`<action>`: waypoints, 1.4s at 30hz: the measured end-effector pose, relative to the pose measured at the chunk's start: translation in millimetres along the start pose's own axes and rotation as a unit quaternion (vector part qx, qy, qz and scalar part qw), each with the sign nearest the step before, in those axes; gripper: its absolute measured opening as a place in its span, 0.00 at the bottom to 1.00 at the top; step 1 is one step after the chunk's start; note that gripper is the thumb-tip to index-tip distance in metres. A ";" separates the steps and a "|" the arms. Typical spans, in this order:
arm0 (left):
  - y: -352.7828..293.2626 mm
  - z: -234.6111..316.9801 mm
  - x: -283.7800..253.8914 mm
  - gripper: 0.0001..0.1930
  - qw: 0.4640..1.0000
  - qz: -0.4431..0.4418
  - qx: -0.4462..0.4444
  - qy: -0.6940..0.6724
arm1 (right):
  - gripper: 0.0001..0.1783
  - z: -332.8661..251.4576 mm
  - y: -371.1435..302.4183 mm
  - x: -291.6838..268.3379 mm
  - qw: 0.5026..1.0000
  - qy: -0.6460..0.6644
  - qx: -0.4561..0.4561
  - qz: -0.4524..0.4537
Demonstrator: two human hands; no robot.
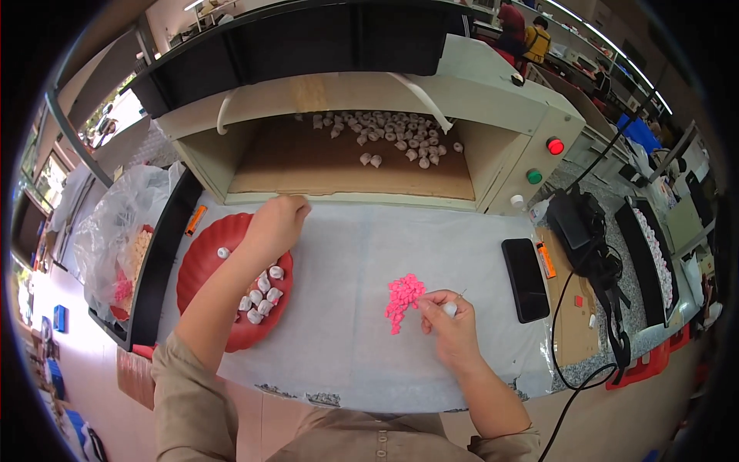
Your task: Applying glue to small white plastic components and attaching them to a pink structure as part of toy assembly.
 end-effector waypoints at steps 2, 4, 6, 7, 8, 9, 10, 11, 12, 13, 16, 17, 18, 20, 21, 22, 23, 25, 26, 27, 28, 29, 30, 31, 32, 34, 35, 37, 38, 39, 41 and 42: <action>53.3 3.5 18.8 0.09 0.997 0.061 0.025 -0.043 | 0.04 -2.5 -2.3 0.1 1.000 0.002 -0.002 -0.004; 110.0 -6.1 56.0 0.16 0.996 0.087 -0.016 0.015 | 0.04 -5.6 -2.6 -3.0 1.000 -0.001 -0.005 0.000; 153.8 0.0 102.1 0.20 0.994 0.064 -0.051 0.069 | 0.05 -3.4 -0.6 -11.3 1.000 0.013 0.012 0.016; 166.6 0.9 112.9 0.24 0.989 0.098 -0.083 0.070 | 0.05 -3.6 0.6 -13.9 1.000 0.013 0.009 0.023; 177.0 9.0 122.9 0.27 0.983 0.128 -0.113 0.067 | 0.06 -1.9 1.4 -15.1 1.000 0.020 0.016 0.018; 179.1 29.2 121.4 0.30 0.984 0.121 -0.126 0.038 | 0.06 0.3 2.5 -15.7 0.999 0.030 0.023 0.011; 183.1 50.2 126.4 0.30 0.989 0.098 -0.102 0.043 | 0.06 -0.3 3.8 -19.2 0.999 0.032 0.022 0.020; 187.4 70.0 130.2 0.31 0.993 0.076 -0.077 0.047 | 0.06 -0.7 3.7 -17.7 0.999 0.038 0.033 0.011; 193.1 86.3 139.0 0.32 0.995 0.029 -0.067 0.068 | 0.07 0.4 4.0 -16.0 0.998 0.044 0.043 0.002; 196.4 94.5 144.0 0.31 0.995 0.034 -0.052 0.076 | 0.07 1.2 3.8 -17.4 0.998 0.045 0.040 0.009; 204.3 113.7 148.2 0.27 0.990 0.073 -0.017 0.118 | 0.07 2.0 6.4 -17.1 0.998 0.035 0.045 -0.001; 205.8 119.8 146.8 0.25 0.990 0.060 -0.020 0.127 | 0.07 0.3 6.0 -18.7 0.998 0.037 0.043 -0.003; 211.9 111.6 147.2 0.23 0.990 0.071 0.000 0.123 | 0.07 -0.4 5.3 -16.4 0.998 0.042 0.043 -0.013; 218.5 95.5 151.1 0.21 0.992 0.051 -0.013 0.115 | 0.07 -2.4 5.4 -18.3 0.998 0.039 0.038 -0.012; 219.3 88.5 153.8 0.20 0.993 0.028 -0.030 0.108 | 0.08 -2.7 5.4 -19.7 0.999 0.038 0.037 -0.011; 217.6 77.9 152.4 0.20 0.993 0.031 -0.031 0.111 | 0.08 -2.7 6.5 -17.7 0.999 0.039 0.035 -0.016; 213.3 69.0 147.5 0.18 0.992 0.070 -0.018 0.101 | 0.08 -2.6 7.6 -16.3 0.999 0.036 0.033 -0.014; 207.5 56.8 136.7 0.17 0.990 0.111 -0.006 0.086 | 0.08 -5.8 6.3 -16.1 0.999 0.029 0.030 -0.011; 204.6 35.5 127.8 0.16 0.990 0.128 -0.048 -0.041 | 0.06 -3.9 6.7 -17.0 0.998 0.041 0.038 -0.001; 193.8 30.4 112.6 0.15 0.972 0.140 -0.087 -0.169 | 0.05 -1.0 6.3 -19.4 0.997 0.054 0.048 0.014; 183.4 22.3 137.7 0.12 0.845 0.013 -0.225 -0.486 | 0.05 -0.7 6.5 -19.5 0.997 0.054 0.051 0.010; 169.9 26.8 152.2 0.11 0.730 -0.075 -0.258 -0.628 | 0.05 -4.4 5.7 -21.7 0.997 0.057 0.043 0.017; 149.2 41.6 154.5 0.11 0.586 -0.157 -0.281 -0.743 | 0.06 -5.2 7.1 -22.5 0.997 0.063 0.036 0.023; 127.3 49.4 149.2 0.11 0.525 -0.171 -0.287 -0.783 | 0.06 -8.4 8.2 -21.9 0.997 0.067 0.013 0.019; 100.6 68.8 137.5 0.12 0.482 -0.191 -0.280 -0.808 | 0.06 -6.3 8.7 -22.6 0.997 0.069 0.019 0.013; 50.2 98.5 126.2 0.14 0.391 -0.247 -0.252 -0.850 | 0.06 -12.7 12.0 -28.3 0.998 0.059 -0.021 0.027; 23.6 111.3 127.1 0.15 0.339 -0.284 -0.234 -0.866 | 0.06 -11.3 13.2 -28.6 0.998 0.060 -0.015 0.024; -28.5 135.6 128.2 0.16 0.317 -0.307 -0.244 -0.864 | 0.07 -18.5 11.5 -31.2 0.997 0.048 -0.044 0.037; -53.0 149.4 124.8 0.15 0.311 -0.318 -0.248 -0.861 | 0.07 -21.2 8.0 -28.8 0.997 0.048 -0.040 0.037; -75.1 155.7 123.9 0.15 0.307 -0.326 -0.252 -0.858 | 0.07 -27.3 6.2 -21.2 0.998 0.019 -0.060 0.029; -106.4 155.7 131.6 0.14 0.337 -0.324 -0.245 -0.849 | 0.12 -27.5 2.1 -8.8 0.997 -0.027 -0.071 -0.010; -117.9 155.8 134.2 0.13 0.342 -0.325 -0.252 -0.845 | 0.12 -27.8 -1.0 -6.2 0.997 -0.028 -0.068 -0.013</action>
Point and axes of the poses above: each hand's wrist, its own y-axis towards the middle knuckle, its own x-axis out of the palm, z = x × y, the point moved 9 cm from there along y, towards the middle knuckle, and after that the axes turned 2 degrees about -z, right-handed, at the moved point
